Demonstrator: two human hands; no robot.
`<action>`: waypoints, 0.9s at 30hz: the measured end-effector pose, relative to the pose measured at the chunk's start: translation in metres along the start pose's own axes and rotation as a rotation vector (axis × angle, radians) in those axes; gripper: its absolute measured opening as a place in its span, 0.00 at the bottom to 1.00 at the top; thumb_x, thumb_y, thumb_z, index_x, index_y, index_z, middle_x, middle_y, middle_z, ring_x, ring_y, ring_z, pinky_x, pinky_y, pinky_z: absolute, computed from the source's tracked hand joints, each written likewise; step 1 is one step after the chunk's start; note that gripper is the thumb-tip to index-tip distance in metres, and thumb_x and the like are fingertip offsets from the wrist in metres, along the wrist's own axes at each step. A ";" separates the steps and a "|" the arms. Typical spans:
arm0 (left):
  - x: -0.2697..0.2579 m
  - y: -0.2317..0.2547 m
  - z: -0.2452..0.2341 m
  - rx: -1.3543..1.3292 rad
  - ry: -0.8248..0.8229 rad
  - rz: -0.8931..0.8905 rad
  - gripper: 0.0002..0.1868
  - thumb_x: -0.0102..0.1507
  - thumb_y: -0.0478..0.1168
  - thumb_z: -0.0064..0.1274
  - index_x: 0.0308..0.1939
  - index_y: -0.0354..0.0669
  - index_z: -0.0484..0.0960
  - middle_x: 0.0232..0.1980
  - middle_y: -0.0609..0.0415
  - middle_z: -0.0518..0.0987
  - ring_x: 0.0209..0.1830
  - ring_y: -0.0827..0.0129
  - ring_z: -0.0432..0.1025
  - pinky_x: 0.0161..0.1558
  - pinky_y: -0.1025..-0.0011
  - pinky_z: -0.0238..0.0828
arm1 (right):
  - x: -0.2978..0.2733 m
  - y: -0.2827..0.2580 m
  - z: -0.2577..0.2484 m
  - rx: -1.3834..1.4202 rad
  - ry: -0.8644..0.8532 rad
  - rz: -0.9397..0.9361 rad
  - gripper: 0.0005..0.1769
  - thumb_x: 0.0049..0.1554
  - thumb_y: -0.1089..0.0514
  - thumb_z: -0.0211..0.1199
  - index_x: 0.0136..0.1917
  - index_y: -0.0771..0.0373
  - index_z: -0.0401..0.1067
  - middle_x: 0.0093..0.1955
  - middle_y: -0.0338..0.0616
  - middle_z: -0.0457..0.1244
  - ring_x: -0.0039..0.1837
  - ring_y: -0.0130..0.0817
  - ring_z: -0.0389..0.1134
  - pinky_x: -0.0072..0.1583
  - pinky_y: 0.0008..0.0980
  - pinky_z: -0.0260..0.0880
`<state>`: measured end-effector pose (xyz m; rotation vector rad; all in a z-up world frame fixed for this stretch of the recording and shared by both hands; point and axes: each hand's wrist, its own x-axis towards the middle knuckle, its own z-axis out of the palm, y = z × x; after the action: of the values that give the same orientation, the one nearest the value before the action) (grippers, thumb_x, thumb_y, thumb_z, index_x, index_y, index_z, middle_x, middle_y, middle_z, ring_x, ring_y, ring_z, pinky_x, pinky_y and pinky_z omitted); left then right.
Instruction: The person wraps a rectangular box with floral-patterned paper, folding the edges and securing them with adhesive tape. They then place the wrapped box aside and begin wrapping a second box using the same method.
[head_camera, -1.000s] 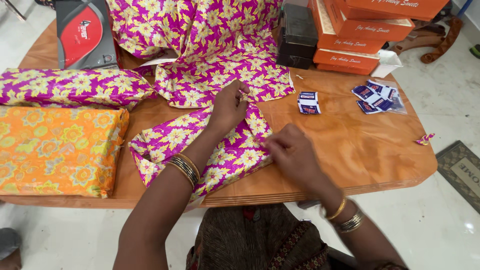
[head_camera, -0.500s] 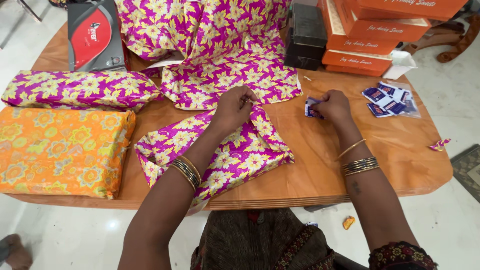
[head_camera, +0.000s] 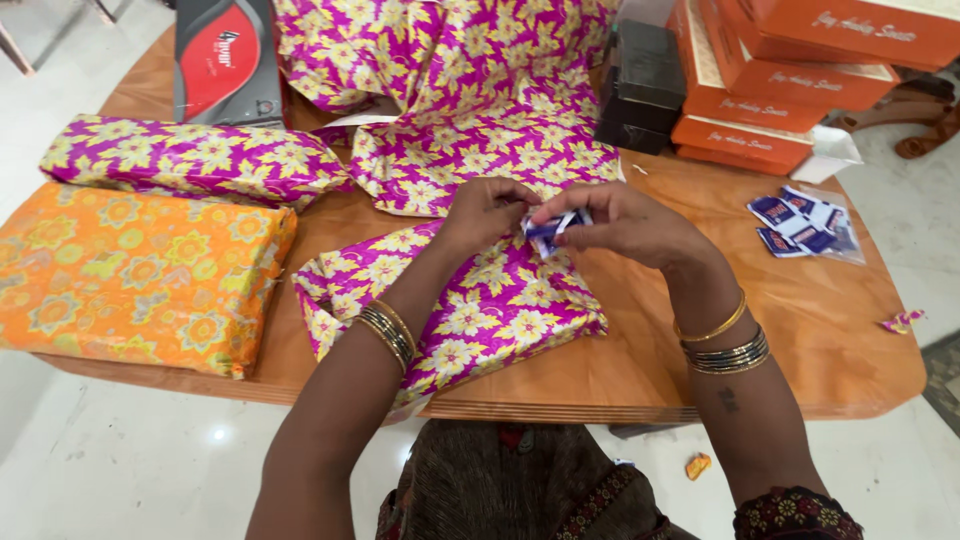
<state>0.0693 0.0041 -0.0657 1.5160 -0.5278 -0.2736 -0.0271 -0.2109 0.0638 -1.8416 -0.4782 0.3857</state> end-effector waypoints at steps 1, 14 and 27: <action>0.001 -0.001 0.000 0.001 -0.002 0.025 0.09 0.64 0.30 0.55 0.47 0.35 0.86 0.35 0.57 0.84 0.31 0.81 0.75 0.33 0.80 0.72 | 0.004 -0.009 0.004 -0.013 -0.051 0.030 0.14 0.59 0.66 0.62 0.58 0.64 0.78 0.50 0.36 0.71 0.51 0.21 0.69 0.53 0.24 0.70; 0.001 0.007 -0.001 0.000 -0.010 -0.032 0.09 0.64 0.31 0.56 0.47 0.35 0.87 0.32 0.57 0.83 0.25 0.82 0.72 0.28 0.79 0.69 | 0.020 0.010 0.030 -0.130 0.368 -0.007 0.10 0.55 0.66 0.70 0.52 0.64 0.78 0.44 0.38 0.71 0.44 0.23 0.70 0.46 0.25 0.71; 0.007 0.005 -0.004 -0.002 0.028 -0.147 0.10 0.67 0.33 0.49 0.47 0.34 0.85 0.34 0.54 0.84 0.25 0.79 0.74 0.28 0.78 0.71 | 0.012 -0.002 0.064 -0.823 0.361 -0.536 0.23 0.50 0.74 0.64 0.58 0.61 0.74 0.48 0.41 0.68 0.50 0.40 0.67 0.59 0.39 0.64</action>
<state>0.0761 0.0042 -0.0600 1.5565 -0.3948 -0.3663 -0.0478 -0.1517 0.0460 -2.3749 -0.9315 -0.5894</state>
